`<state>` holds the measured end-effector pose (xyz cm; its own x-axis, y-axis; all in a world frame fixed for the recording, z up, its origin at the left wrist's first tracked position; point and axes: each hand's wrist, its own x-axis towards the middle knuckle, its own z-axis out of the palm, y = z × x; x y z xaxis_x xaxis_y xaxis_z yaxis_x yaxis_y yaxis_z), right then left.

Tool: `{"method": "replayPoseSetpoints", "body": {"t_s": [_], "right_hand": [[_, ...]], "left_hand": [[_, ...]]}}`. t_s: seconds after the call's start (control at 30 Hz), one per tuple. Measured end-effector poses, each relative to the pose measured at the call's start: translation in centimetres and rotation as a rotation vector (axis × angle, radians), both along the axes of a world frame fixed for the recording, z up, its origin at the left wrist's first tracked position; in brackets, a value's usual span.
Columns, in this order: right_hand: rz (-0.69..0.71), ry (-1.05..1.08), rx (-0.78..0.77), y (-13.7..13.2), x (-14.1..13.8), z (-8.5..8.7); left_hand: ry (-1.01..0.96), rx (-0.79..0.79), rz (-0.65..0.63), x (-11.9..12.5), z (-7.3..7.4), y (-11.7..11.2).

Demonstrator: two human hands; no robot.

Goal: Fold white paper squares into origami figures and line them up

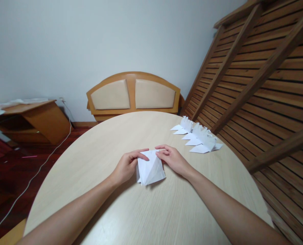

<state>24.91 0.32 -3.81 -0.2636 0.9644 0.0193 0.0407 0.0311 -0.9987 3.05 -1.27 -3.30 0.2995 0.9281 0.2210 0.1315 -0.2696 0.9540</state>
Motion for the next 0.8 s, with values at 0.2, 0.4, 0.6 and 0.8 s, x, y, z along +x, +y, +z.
{"method": "replayPoseSetpoints", "body": {"t_s": [0.2,0.4,0.6,0.8], "right_hand": [[-0.035,-0.007,0.028,0.5,0.5,-0.3],[-0.037,-0.014,0.027,0.3,0.1,-0.7],[-0.092,-0.495,0.511,-0.6,-0.4,-0.9],[0.237,-0.864,0.580,-2.5,-1.3,-0.3]], "left_hand": [[-0.017,-0.046,-0.022,-0.2,1.0,-0.5],[0.018,-0.067,0.078,0.4,0.1,0.2],[0.103,-0.039,0.157,-0.1,-2.3,1.6],[0.445,0.268,0.101,-1.0,-2.8,1.9]]}}
